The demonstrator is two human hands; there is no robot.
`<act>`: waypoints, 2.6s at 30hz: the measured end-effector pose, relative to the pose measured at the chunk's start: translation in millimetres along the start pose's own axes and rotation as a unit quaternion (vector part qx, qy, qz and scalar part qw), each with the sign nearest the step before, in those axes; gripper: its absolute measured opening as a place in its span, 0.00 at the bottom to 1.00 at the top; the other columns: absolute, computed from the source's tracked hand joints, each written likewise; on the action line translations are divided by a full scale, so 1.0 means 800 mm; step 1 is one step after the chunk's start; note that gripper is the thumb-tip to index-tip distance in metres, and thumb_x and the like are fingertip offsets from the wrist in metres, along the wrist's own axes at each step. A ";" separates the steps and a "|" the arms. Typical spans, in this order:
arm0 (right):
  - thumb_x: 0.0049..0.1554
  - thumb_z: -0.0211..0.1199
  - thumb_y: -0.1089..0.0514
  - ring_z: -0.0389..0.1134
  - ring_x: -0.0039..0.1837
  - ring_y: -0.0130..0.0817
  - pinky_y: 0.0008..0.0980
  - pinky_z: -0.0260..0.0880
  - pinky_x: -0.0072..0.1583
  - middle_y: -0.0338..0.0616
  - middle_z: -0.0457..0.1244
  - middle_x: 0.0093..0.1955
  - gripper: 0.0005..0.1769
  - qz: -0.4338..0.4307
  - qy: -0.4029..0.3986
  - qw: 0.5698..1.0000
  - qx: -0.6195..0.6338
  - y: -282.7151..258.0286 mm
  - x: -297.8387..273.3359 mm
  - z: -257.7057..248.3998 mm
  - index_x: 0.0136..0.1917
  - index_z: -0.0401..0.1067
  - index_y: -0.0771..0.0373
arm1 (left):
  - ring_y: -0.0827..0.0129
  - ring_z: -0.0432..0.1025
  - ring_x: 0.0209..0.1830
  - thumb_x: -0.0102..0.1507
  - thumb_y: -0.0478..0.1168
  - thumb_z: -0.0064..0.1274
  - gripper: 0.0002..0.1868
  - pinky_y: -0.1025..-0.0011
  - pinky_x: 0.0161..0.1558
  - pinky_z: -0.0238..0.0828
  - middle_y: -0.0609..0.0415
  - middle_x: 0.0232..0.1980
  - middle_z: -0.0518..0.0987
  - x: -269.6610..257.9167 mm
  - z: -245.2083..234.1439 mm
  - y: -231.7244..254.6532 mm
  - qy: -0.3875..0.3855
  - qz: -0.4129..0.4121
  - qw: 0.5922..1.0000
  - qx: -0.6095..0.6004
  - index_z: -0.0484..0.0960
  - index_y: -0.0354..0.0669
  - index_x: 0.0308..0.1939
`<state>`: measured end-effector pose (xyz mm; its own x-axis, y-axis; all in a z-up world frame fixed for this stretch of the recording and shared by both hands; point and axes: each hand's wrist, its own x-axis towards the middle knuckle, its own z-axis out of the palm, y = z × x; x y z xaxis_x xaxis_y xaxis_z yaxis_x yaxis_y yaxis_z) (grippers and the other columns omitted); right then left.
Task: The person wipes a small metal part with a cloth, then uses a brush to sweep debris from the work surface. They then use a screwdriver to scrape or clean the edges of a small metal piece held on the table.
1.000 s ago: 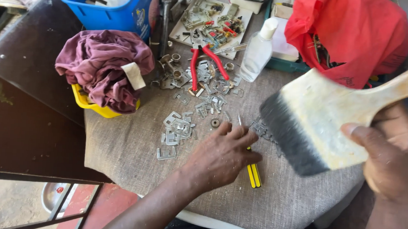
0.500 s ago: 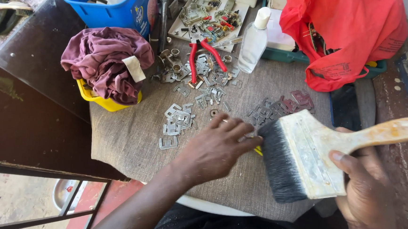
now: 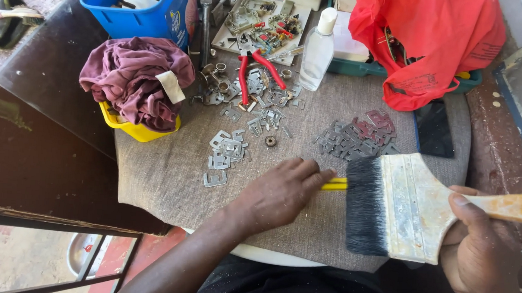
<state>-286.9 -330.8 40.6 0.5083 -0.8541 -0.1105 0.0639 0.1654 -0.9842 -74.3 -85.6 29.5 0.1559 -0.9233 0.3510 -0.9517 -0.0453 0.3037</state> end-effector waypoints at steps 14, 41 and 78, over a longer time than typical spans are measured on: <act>0.58 0.68 0.64 0.72 0.62 0.54 0.44 0.70 0.68 0.58 0.70 0.62 0.19 -0.144 0.042 0.951 -0.271 0.110 -0.112 0.033 0.63 0.75 0.64 | 0.42 0.75 0.52 0.70 0.57 0.50 0.27 0.43 0.45 0.71 0.45 0.58 0.77 -0.081 -0.095 -0.073 0.133 -0.438 0.889 -0.003 0.79 0.43 0.64; 0.60 0.65 0.58 0.72 0.61 0.42 0.46 0.75 0.56 0.49 0.68 0.59 0.17 0.071 0.068 0.994 0.047 0.064 -0.136 0.180 0.61 0.70 0.62 | 0.40 0.79 0.43 0.67 0.60 0.53 0.26 0.42 0.37 0.74 0.44 0.51 0.84 -0.152 -0.086 -0.099 0.033 -0.447 0.892 0.055 0.79 0.51 0.62; 0.63 0.67 0.49 0.73 0.56 0.29 0.30 0.75 0.55 0.40 0.71 0.59 0.20 0.050 0.077 0.990 -0.107 0.094 -0.135 0.179 0.66 0.77 0.58 | 0.54 0.82 0.44 0.62 0.67 0.59 0.25 0.50 0.38 0.76 0.60 0.54 0.87 -0.183 -0.092 -0.116 0.015 -0.423 0.904 0.060 0.83 0.70 0.61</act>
<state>-213.8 -155.8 -1.7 0.3639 -0.9069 -0.2122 -0.1726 0.1582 -0.9722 10.9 81.7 14.7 0.8467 -0.5284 0.0627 -0.5104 -0.7732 0.3763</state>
